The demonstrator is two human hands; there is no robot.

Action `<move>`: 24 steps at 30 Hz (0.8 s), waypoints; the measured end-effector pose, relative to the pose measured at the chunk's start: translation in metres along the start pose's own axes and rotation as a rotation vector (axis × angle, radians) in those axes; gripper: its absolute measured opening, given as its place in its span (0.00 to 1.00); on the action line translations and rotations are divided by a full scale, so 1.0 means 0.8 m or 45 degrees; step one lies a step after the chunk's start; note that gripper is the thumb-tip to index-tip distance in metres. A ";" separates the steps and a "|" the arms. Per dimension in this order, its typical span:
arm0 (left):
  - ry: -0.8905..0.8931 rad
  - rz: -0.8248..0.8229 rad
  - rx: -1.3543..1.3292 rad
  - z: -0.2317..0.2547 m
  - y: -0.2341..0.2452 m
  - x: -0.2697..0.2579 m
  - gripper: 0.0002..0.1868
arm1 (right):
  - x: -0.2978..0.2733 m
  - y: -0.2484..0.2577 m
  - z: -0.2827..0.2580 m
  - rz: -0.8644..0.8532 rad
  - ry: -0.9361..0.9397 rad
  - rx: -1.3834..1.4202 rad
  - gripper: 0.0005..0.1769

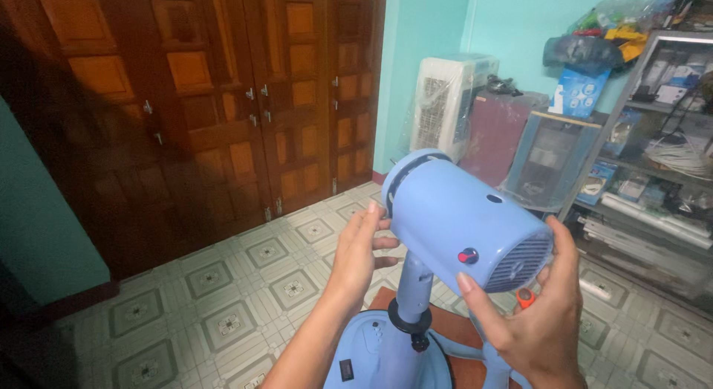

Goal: The person disassembles a blue pedestal fan by removing the front grille, unscrewing the blade hub, detaching the fan blades, and removing the rear grille and motor housing cover. The parts are placed on the table.

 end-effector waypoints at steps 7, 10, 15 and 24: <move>-0.022 -0.086 0.028 -0.004 -0.003 0.005 0.34 | 0.002 0.002 0.005 -0.095 -0.063 0.073 0.60; -0.043 -0.084 0.081 0.002 -0.004 0.010 0.34 | -0.001 0.002 0.006 -0.078 -0.088 0.074 0.61; -0.011 -0.120 0.014 0.004 -0.004 0.013 0.34 | -0.019 -0.008 -0.009 0.030 0.016 0.046 0.62; 0.071 -0.182 -0.112 0.006 -0.004 0.007 0.25 | -0.024 -0.015 -0.049 0.151 0.171 -0.274 0.64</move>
Point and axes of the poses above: each hand's wrist, its own x-axis towards the middle knuckle, its own y-axis out of the back of the hand, z = x × y, the point moved 5 cm from there along x, towards the middle knuckle, and after that the axes turned 10 degrees about x, right-handed, at the moved point
